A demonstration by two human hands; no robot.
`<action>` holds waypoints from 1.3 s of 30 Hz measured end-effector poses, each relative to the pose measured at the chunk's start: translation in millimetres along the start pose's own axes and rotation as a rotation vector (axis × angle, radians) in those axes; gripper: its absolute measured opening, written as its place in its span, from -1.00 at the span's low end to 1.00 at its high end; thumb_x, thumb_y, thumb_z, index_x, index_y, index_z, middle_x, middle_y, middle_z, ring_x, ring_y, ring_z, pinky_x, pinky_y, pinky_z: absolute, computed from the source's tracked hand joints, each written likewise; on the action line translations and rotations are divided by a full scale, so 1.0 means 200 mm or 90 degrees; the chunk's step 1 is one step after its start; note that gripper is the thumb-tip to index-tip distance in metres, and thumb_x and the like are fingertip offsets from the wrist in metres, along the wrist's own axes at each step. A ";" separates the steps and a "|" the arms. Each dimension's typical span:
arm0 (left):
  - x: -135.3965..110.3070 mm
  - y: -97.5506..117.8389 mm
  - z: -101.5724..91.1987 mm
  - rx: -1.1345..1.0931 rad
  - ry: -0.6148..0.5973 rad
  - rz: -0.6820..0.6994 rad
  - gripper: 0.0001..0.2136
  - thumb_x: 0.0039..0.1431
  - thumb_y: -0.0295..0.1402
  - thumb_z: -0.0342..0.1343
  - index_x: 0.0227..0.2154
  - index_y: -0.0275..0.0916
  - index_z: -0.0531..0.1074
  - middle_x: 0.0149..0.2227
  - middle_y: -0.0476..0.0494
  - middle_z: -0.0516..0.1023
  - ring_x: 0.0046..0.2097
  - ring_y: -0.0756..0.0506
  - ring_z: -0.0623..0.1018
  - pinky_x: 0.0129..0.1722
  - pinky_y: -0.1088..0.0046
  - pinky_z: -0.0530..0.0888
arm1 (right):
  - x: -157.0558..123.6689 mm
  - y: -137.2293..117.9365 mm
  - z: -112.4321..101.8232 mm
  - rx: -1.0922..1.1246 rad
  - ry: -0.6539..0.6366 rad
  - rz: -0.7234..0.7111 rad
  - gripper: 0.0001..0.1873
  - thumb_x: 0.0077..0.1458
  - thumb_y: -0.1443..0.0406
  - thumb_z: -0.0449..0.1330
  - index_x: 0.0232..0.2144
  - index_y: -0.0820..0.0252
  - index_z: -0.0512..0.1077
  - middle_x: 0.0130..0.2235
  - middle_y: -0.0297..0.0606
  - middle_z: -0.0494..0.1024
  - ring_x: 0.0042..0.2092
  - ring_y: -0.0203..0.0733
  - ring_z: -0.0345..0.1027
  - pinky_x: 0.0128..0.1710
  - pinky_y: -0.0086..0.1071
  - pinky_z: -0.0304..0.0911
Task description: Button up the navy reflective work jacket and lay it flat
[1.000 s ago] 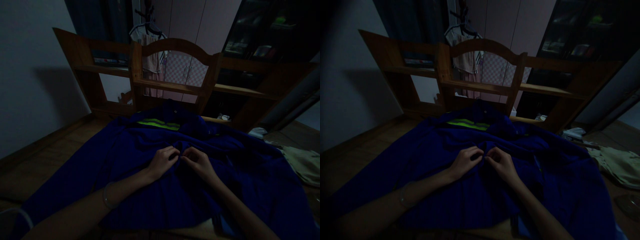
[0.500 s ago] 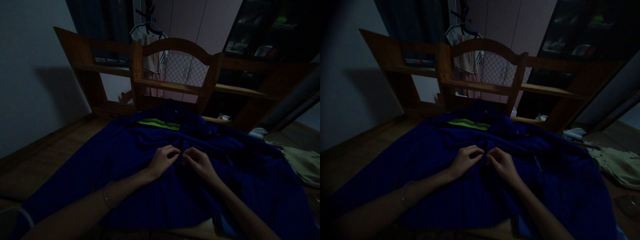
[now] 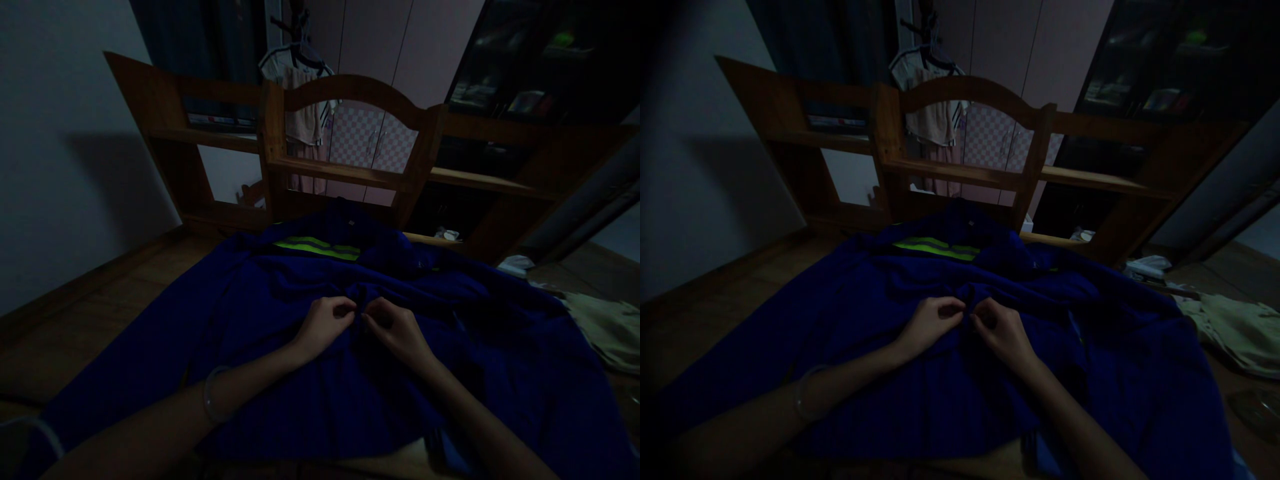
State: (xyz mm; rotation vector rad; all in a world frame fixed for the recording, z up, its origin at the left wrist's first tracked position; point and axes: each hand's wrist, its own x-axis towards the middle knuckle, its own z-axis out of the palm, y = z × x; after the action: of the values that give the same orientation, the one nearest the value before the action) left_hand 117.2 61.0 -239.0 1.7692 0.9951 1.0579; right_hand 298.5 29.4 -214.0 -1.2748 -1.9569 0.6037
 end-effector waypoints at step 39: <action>0.02 -0.03 0.03 -0.124 -0.008 -0.076 -0.86 -0.01 -0.33 0.14 -0.42 -0.32 0.43 -0.40 -0.09 0.50 -0.33 -0.04 0.48 -0.31 0.53 0.36 | 0.01 0.01 0.02 -0.051 -0.013 -0.026 -0.95 0.13 0.35 0.08 -0.32 0.14 0.33 -0.42 -0.39 0.43 -0.39 -0.33 0.33 -0.40 -0.49 0.16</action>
State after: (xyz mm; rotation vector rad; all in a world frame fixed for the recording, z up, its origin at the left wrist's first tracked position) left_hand 122.3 65.1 -244.3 1.5379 0.9444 1.0300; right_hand 295.2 30.8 -217.4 -1.2782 -2.0369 0.5253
